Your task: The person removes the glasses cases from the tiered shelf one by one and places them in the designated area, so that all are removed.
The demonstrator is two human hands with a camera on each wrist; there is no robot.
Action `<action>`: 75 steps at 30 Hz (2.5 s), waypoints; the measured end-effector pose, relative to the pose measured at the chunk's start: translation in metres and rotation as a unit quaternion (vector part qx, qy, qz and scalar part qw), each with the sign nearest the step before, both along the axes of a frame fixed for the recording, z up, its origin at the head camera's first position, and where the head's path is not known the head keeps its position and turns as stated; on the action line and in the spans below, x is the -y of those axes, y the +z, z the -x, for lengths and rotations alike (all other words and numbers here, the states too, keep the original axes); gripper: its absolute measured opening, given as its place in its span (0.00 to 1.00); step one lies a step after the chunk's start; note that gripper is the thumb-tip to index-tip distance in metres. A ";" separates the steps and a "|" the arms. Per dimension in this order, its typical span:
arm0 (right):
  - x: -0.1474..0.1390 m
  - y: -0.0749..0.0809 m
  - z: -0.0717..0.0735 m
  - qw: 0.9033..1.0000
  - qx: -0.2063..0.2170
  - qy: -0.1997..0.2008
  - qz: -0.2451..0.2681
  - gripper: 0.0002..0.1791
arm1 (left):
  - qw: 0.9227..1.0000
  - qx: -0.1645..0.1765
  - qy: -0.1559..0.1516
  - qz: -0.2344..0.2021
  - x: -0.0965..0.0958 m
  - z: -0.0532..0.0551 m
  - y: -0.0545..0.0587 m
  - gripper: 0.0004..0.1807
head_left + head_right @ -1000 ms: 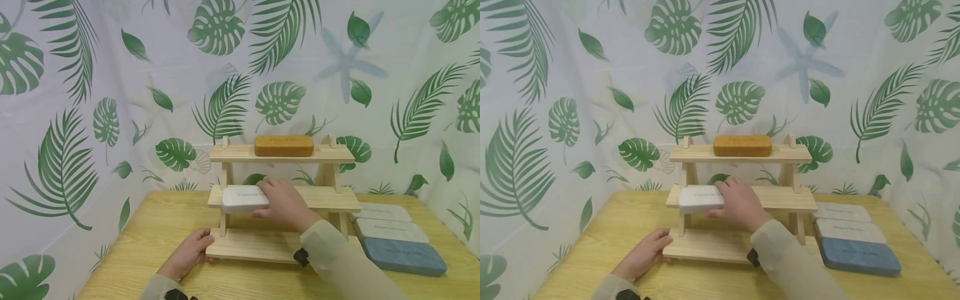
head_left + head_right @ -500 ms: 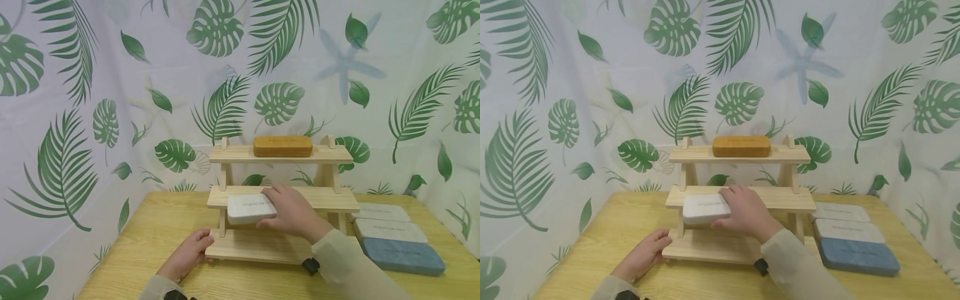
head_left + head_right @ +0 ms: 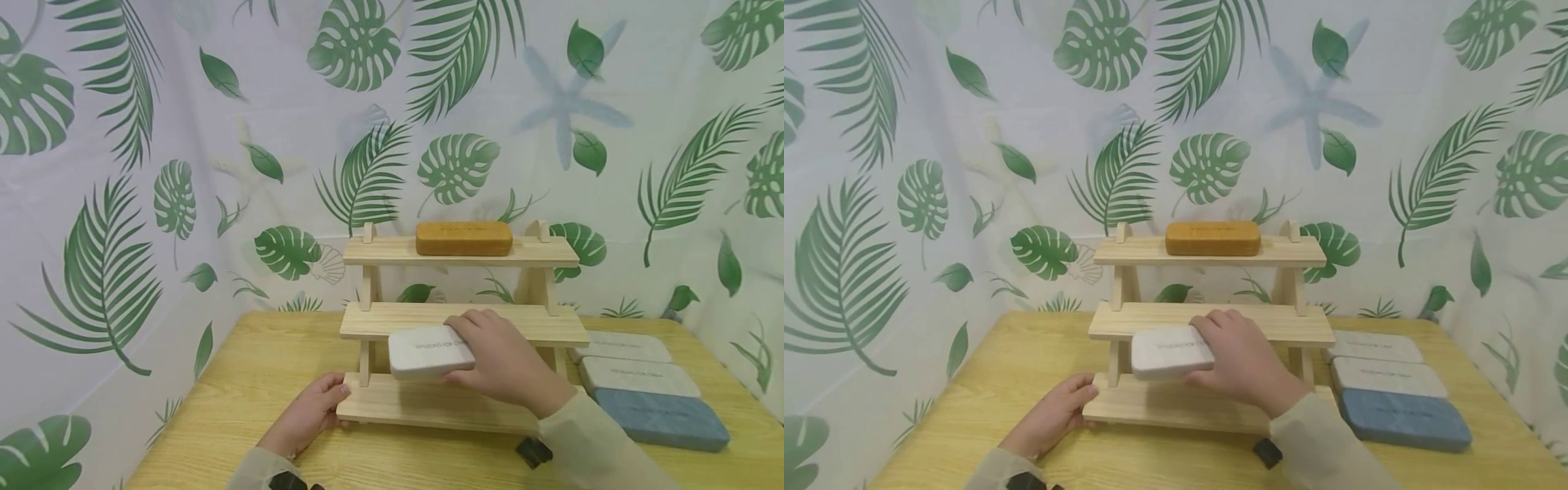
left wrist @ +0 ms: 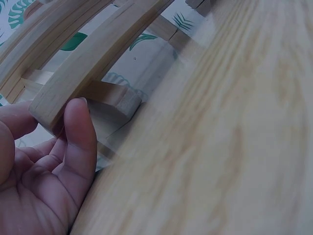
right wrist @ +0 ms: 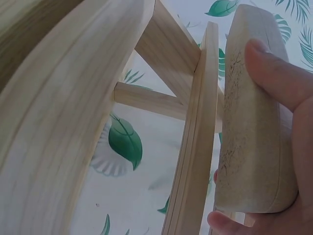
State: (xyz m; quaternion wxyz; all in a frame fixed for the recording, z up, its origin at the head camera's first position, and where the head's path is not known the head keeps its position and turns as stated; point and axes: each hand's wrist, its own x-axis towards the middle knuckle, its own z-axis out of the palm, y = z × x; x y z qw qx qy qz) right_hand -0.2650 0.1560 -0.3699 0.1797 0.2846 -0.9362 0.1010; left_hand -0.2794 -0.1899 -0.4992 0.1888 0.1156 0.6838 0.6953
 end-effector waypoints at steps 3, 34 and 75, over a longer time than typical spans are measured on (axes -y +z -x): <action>-0.007 0.000 -0.005 1.000 -0.005 0.004 0.006 0.47 | 1.000 0.000 -0.001 0.001 0.000 0.000 0.000 0.31; -0.080 -0.009 -0.033 0.998 0.025 -0.049 0.036 0.49 | 1.000 0.000 -0.001 0.006 0.000 0.000 0.002 0.33; -0.214 -0.060 -0.081 0.994 0.010 -0.105 0.025 0.49 | 1.000 -0.008 0.003 0.016 -0.001 -0.002 0.003 0.32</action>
